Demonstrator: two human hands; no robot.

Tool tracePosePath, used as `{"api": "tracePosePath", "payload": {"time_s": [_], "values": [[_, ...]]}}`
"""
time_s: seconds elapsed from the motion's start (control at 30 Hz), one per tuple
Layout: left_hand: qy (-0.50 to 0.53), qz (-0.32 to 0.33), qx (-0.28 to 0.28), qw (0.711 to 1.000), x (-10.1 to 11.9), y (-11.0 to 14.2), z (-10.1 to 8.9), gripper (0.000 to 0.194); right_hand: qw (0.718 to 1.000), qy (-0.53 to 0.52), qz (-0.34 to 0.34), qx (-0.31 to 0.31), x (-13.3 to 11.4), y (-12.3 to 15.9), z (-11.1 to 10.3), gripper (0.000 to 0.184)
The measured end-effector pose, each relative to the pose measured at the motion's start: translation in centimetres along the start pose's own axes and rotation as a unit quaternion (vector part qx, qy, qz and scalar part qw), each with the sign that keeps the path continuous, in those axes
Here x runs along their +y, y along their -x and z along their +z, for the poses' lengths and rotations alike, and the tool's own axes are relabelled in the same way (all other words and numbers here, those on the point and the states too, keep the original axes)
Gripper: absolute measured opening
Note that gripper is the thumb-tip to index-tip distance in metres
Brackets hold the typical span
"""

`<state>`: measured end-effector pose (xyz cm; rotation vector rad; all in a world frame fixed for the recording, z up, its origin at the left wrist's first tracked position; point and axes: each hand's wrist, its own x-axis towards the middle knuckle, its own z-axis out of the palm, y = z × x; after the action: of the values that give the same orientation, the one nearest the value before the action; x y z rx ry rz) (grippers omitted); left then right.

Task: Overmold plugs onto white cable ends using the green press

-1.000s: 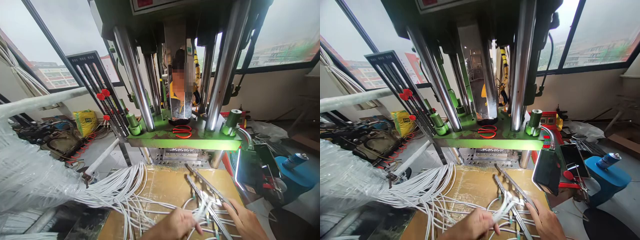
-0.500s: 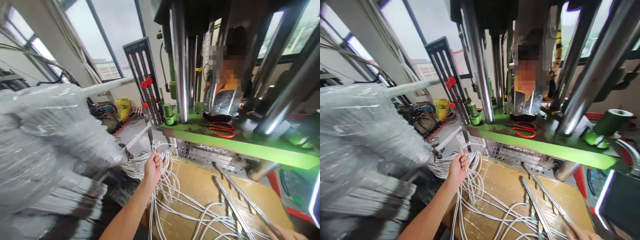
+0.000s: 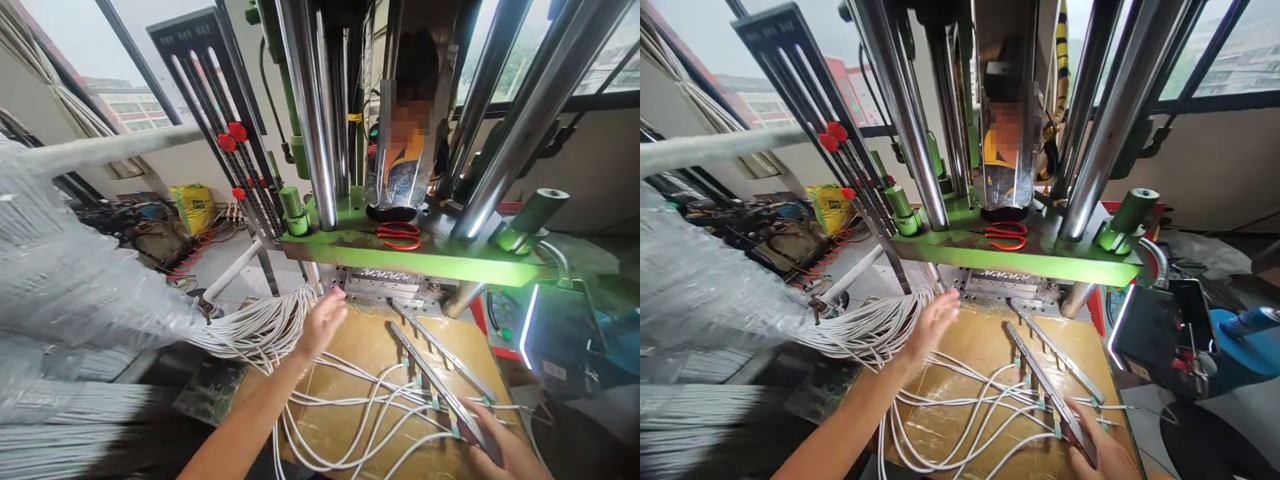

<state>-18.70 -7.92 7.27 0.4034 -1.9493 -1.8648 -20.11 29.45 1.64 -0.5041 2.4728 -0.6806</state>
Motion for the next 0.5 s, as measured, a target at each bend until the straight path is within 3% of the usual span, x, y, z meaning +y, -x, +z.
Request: {"api": "tracePosePath", "payload": {"time_s": [0.1,0.23,0.33,0.5], "values": [[-0.181,0.055,-0.155,0.97,-0.9,2.5,3.4,0.051,1.0,-0.003,0.024,0.016,-0.3,-0.4,-0.2,0.074],[-0.271,-0.007,-0.274,0.923,-1.8,2.7,5.8,0.107,0.998,-0.013,0.021,0.053,-0.9,-1.2,-0.5,0.072],[-0.264,-0.007,-0.272,0.925,-2.3,2.1,5.9,0.11,0.997,-0.049,-0.04,0.053,-1.6,-2.0,-1.4,0.069],[-0.255,0.06,-0.182,0.948,-2.5,1.4,4.6,0.079,0.985,-0.116,-0.119,0.035,-2.8,-5.3,-3.2,0.063]]}}
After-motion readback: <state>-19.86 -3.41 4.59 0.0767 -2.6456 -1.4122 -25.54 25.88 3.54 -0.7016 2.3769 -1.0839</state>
